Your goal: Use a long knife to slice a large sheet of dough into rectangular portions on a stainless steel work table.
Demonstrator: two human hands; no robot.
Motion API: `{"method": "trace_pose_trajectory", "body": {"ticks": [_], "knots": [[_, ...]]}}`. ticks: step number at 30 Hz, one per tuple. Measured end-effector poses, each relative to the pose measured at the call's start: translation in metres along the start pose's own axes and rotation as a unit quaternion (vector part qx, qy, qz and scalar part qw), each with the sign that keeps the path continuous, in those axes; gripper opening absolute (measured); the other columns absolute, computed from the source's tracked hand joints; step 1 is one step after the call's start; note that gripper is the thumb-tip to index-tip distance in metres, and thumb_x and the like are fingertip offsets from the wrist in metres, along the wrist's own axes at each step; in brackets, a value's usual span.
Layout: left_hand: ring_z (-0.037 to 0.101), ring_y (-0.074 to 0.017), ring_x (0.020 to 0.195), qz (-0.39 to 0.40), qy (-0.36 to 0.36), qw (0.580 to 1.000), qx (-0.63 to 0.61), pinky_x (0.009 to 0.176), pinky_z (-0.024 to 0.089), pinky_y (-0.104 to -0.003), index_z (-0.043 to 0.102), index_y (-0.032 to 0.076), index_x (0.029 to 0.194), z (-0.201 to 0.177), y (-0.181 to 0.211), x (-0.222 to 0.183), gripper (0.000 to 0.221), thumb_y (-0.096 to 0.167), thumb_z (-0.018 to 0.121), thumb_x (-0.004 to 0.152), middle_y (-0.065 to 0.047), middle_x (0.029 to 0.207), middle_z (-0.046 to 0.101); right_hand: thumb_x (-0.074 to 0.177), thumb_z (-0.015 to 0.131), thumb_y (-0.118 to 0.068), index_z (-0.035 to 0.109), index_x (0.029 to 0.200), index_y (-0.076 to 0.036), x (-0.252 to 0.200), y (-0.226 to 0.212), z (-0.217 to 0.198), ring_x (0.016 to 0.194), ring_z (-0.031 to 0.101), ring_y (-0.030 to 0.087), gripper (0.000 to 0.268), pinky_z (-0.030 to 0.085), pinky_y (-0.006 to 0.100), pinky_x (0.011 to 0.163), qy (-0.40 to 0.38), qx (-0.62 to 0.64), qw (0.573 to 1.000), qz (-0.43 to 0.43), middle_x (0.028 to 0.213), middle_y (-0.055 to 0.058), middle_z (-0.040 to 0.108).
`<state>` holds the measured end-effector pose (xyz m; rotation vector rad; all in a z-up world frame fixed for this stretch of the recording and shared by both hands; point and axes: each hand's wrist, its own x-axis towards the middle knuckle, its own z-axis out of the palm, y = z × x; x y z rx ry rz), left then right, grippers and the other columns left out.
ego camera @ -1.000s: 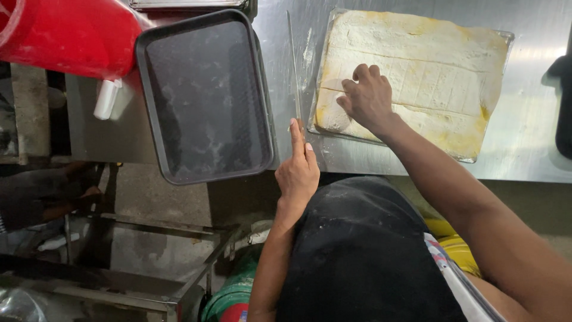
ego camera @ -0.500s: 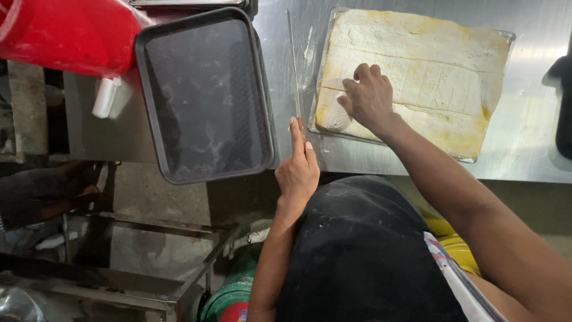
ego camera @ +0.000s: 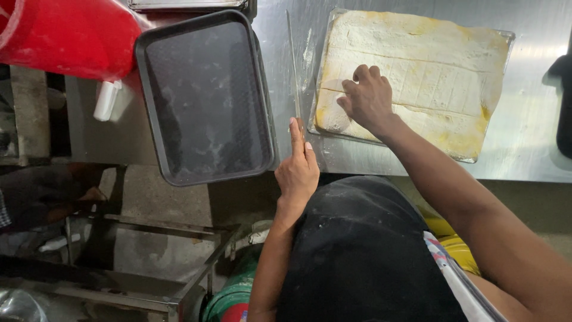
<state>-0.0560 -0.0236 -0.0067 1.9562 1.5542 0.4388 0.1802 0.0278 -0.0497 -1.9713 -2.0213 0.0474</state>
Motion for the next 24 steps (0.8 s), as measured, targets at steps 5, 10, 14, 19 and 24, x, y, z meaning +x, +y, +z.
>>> {"method": "trace_pose_trajectory", "body": {"ticks": [5,10,14,19,24], "knots": [[0.070,-0.0348,0.057,-0.007,-0.012,1.000,-0.001,0.056,0.053,-0.048,0.014,0.014,0.166,-0.0012,0.0004,0.0011,0.070,0.027,0.048,0.106,-0.014,0.064,0.069,0.081,0.084,-0.031,0.080,0.099,-0.010,0.0008,-0.0008,-0.0016,0.107,0.055,0.030,0.028,0.051,0.043,0.079,-0.006,0.003,1.000,0.003,0.112,0.010,0.060],[0.069,-0.0338,0.055,0.006,0.001,1.000,0.009,0.054,0.052,-0.047,0.014,0.013,0.166,0.0012,-0.0015,0.0005,0.070,0.027,0.048,0.106,-0.013,0.063,0.069,0.080,0.084,-0.031,0.080,0.099,-0.011,0.0006,-0.0007,-0.0020,0.106,0.055,0.031,0.028,0.051,0.044,0.078,-0.009,-0.004,1.000,0.003,0.111,0.011,0.060],[0.068,-0.0300,0.051,0.003,-0.015,1.000,0.002,0.050,0.051,-0.044,0.014,0.012,0.166,-0.0010,-0.0004,0.0013,0.069,0.026,0.047,0.107,-0.010,0.060,0.067,0.082,0.083,-0.031,0.079,0.101,-0.010,-0.0003,-0.0001,-0.0015,0.105,0.055,0.030,0.029,0.051,0.043,0.078,-0.009,-0.003,1.000,-0.001,0.112,0.011,0.060],[0.068,-0.0294,0.051,0.004,-0.014,1.000,-0.004,0.050,0.051,-0.043,0.014,0.012,0.166,-0.0024,0.0019,0.0013,0.070,0.026,0.047,0.106,-0.009,0.059,0.066,0.083,0.083,-0.032,0.079,0.102,-0.010,-0.0005,-0.0008,-0.0029,0.105,0.055,0.030,0.030,0.051,0.043,0.078,-0.007,0.002,1.000,0.002,0.112,0.011,0.060],[0.069,-0.0325,0.055,0.006,-0.004,1.000,-0.005,0.053,0.051,-0.046,0.015,0.012,0.166,-0.0026,0.0028,0.0007,0.069,0.026,0.047,0.106,-0.012,0.063,0.068,0.082,0.084,-0.033,0.079,0.102,-0.010,-0.0001,-0.0016,-0.0042,0.106,0.055,0.030,0.030,0.050,0.043,0.078,-0.011,0.002,1.000,0.004,0.112,0.011,0.060]]}}
